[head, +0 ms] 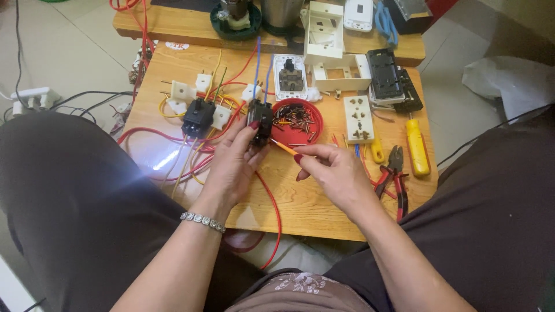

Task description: The person sits on the floor and uses a screwdriver to connect red and blue wires to a black electrical component. They tighten screws to secure the wires in place.

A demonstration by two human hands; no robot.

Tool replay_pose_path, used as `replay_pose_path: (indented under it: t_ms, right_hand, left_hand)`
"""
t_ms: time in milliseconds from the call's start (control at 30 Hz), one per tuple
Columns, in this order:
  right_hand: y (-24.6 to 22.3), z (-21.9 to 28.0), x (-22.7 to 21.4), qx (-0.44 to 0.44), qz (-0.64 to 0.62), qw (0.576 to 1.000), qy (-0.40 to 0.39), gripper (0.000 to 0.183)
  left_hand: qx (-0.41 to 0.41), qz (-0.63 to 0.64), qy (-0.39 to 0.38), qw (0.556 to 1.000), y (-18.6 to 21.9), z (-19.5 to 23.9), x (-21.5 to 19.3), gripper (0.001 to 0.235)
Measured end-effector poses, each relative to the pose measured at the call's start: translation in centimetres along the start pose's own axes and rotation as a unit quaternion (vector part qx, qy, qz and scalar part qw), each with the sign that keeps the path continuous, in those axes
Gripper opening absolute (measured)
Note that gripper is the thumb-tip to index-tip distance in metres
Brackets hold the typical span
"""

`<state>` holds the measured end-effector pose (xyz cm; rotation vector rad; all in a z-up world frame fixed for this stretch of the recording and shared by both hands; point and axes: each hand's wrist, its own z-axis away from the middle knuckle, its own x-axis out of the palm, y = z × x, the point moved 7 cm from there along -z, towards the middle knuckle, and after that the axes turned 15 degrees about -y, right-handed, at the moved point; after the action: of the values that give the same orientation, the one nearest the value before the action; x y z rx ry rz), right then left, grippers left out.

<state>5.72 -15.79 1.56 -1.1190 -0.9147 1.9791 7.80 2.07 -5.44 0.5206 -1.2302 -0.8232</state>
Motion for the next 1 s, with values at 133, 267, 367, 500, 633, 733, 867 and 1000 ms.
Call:
replay_pose_path:
  t_ms: [133, 267, 367, 500, 633, 733, 867, 1000]
  right_hand:
    - [0.1, 0.1, -0.1, 0.025, 0.019, 0.999, 0.006, 0.031]
    - [-0.2, 0.2, -0.1, 0.031, 0.021, 0.999, -0.002, 0.033]
    - [-0.1, 0.2, 0.0, 0.033, 0.026, 0.999, -0.009, 0.031]
    - [0.4, -0.3, 0.3, 0.021, 0.043, 0.999, -0.017, 0.030]
    - [0.5, -0.2, 0.3, 0.027, 0.038, 0.999, -0.017, 0.030]
    - [0.3, 0.0, 0.2, 0.034, 0.042, 0.998, -0.013, 0.031]
    - [0.3, 0.0, 0.2, 0.034, 0.034, 0.999, -0.013, 0.031]
    - [1.4, -0.8, 0.4, 0.042, -0.044, 0.998, -0.017, 0.029]
  left_hand:
    - [0.003, -0.006, -0.004, 1.000, -0.2, -0.1, -0.2, 0.059]
    - [0.011, 0.000, -0.017, 1.000, -0.2, -0.2, 0.1, 0.056]
    - [0.013, -0.010, -0.021, 1.000, 0.1, 0.2, 0.7, 0.056]
    - [0.014, -0.031, -0.029, 0.999, 0.2, 0.5, 1.2, 0.059]
    - [0.011, -0.032, -0.044, 0.998, 0.0, 0.5, 1.4, 0.058]
    - [0.007, -0.021, -0.052, 0.998, -0.1, 0.5, 1.6, 0.061]
    - [0.001, 0.004, -0.057, 0.998, -0.3, 0.4, 1.3, 0.055]
    - [-0.014, 0.020, -0.050, 0.998, -0.6, 0.3, 0.8, 0.047]
